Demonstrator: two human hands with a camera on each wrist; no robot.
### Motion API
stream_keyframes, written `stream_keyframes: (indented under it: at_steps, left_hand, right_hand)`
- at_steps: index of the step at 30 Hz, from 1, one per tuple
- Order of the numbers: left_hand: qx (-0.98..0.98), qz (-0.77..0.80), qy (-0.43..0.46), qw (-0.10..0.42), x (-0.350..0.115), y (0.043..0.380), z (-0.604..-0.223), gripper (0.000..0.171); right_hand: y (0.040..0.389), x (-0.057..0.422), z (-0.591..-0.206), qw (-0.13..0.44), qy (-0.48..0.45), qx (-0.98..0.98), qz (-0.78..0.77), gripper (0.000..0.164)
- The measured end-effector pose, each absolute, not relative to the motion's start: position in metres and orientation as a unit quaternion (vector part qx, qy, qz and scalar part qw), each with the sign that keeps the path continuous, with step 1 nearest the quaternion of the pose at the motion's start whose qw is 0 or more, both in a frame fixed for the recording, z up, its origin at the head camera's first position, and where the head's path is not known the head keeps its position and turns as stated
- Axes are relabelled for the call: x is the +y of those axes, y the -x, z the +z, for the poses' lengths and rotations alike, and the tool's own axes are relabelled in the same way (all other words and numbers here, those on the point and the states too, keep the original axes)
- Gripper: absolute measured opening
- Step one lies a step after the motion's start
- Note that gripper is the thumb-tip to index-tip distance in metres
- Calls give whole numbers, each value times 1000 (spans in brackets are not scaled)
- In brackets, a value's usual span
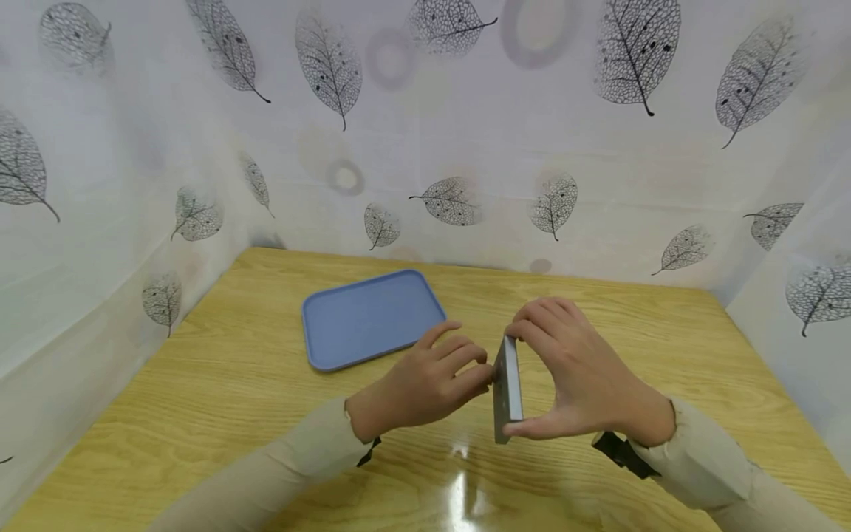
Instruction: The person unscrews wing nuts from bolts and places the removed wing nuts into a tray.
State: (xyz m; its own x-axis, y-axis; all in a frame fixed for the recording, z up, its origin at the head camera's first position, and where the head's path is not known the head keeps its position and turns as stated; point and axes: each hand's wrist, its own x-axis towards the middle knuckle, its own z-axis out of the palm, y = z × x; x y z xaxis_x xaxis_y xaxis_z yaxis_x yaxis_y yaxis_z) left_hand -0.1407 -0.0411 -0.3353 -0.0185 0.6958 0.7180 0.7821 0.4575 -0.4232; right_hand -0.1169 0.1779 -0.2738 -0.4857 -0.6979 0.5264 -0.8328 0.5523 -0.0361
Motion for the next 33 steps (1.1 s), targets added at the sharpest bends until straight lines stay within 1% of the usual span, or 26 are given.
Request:
stream_keyframes:
  at_steps: [5, 12, 17, 23, 28, 33]
  left_hand:
    - [-726, -39, 510, 459, -42, 140, -334, 15]
    - [-759, -25, 494, 422, -43, 138, -332, 15]
    - [-771, -30, 484, 413, -44, 137, -329, 13]
    - [-766, -44, 481, 425, -45, 138, -329, 16]
    - [-739, -57, 509, 438, -47, 139, -330, 20]
    - [-703, -39, 541, 461, -47, 139, -332, 32]
  right_hand:
    - [117, 178, -274, 233, -450, -850, 145, 77]
    - [116, 178, -275, 236, -449, -850, 143, 79]
    - [116, 178, -274, 236, -450, -849, 142, 79]
    - [116, 178, -274, 237, -451, -849, 138, 80]
    - [117, 178, -275, 236, -453, -849, 135, 79]
    - [118, 179, -276, 239, -453, -849, 134, 79]
